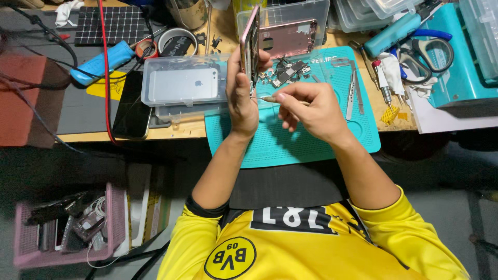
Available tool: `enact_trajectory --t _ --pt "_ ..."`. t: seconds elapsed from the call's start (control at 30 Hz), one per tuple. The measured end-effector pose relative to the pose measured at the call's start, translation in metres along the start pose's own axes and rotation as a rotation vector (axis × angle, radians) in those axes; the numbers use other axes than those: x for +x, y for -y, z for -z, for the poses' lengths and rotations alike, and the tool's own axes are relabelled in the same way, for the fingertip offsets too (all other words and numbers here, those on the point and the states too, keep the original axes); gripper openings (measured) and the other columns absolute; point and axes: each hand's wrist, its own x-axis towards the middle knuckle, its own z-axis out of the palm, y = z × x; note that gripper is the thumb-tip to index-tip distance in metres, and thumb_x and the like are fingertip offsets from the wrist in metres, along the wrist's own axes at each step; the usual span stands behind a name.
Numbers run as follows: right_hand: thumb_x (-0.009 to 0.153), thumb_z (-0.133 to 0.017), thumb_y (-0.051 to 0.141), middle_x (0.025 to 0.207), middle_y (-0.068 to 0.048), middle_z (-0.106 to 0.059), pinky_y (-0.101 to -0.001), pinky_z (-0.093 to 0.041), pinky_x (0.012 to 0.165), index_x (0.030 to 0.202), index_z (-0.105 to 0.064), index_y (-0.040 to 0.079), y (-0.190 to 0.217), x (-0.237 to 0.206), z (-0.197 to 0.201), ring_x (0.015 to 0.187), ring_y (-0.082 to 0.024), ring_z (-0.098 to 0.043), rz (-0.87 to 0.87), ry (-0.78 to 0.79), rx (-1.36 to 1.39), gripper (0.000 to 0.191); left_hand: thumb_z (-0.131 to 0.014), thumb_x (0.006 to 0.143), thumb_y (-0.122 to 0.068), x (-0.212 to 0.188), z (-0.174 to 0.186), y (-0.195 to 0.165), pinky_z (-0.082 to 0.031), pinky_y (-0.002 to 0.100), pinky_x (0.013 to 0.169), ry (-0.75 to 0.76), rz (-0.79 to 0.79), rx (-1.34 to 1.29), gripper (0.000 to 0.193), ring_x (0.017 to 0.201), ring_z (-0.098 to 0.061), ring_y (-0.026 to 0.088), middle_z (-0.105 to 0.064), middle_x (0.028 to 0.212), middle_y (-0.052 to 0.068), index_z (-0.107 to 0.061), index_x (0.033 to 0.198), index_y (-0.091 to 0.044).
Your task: The person repairs a smartphone at a workbench, holding the opened phone in one hand while using a screwdriver and tweezers with the other to remove and reposition small internal components, transferring parts between the phone and the mat.
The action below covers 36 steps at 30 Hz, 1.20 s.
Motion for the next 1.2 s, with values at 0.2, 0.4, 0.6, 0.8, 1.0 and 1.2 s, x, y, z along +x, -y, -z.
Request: enact_trajectory --t 0.2,0.4,0.6,0.8,1.0,1.2 --pt "0.097 -0.07 0.006 0.084 -0.006 -0.071 -0.0253 -0.056 0.062 0.11 -0.072 -0.004 -0.001 0.0 0.001 0.07 -0.01 -0.068 0.088 0.025 -0.05 0.017 -0.043 0.111 -0.064 0.001 0.0 -0.001 -0.05 0.033 0.107 -0.004 -0.003 0.002 0.072 0.113 -0.061 0.017 -0.06 0.122 0.01 -0.048 0.14 0.002" --pt "0.096 -0.072 0.005 0.087 -0.005 -0.071 -0.0251 -0.057 0.064 0.112 -0.071 -0.004 -0.001 -0.002 0.0 0.072 -0.01 -0.068 0.082 0.014 -0.019 0.018 -0.043 0.111 -0.063 0.0 -0.001 -0.002 -0.049 0.034 0.108 -0.015 0.009 -0.032 0.071 0.114 -0.06 0.018 -0.059 0.123 0.011 -0.048 0.141 0.001" --pt "0.1 -0.069 0.006 0.085 -0.007 -0.072 -0.0268 -0.058 0.062 0.112 -0.072 -0.005 0.0 -0.003 -0.001 0.07 -0.012 -0.069 0.041 0.022 -0.01 0.017 -0.042 0.112 -0.062 0.0 0.001 0.0 -0.049 0.034 0.11 -0.024 0.019 -0.077 0.067 0.116 -0.061 0.019 -0.061 0.124 0.011 -0.051 0.136 0.0" --pt "0.098 -0.069 0.004 0.085 -0.008 -0.073 -0.027 -0.059 0.062 0.113 -0.071 -0.005 -0.001 -0.004 -0.002 0.069 -0.013 -0.071 0.013 0.018 0.038 0.018 -0.042 0.112 -0.061 -0.001 0.003 0.004 -0.049 0.035 0.11 -0.039 0.044 -0.145 0.065 0.116 -0.061 0.019 -0.061 0.124 0.011 -0.051 0.137 -0.001" --pt "0.095 -0.07 0.003 0.085 -0.005 -0.072 -0.0261 -0.058 0.058 0.115 -0.069 -0.002 0.004 -0.004 -0.004 0.068 -0.011 -0.071 0.018 0.015 0.002 0.021 -0.04 0.113 -0.06 -0.002 0.005 0.006 -0.048 0.035 0.111 -0.074 0.115 -0.253 0.065 0.116 -0.061 0.019 -0.063 0.124 0.011 -0.055 0.132 0.0" --pt "0.097 -0.069 0.001 0.075 -0.004 -0.066 -0.0246 -0.05 0.051 0.106 -0.068 -0.002 0.006 -0.011 0.006 0.06 -0.01 -0.064 0.057 0.007 -0.065 0.01 -0.035 0.114 -0.06 0.0 0.005 0.004 -0.05 0.036 0.105 -0.084 0.12 -0.251 0.066 0.112 -0.062 0.019 -0.065 0.12 0.011 -0.058 0.129 0.001"
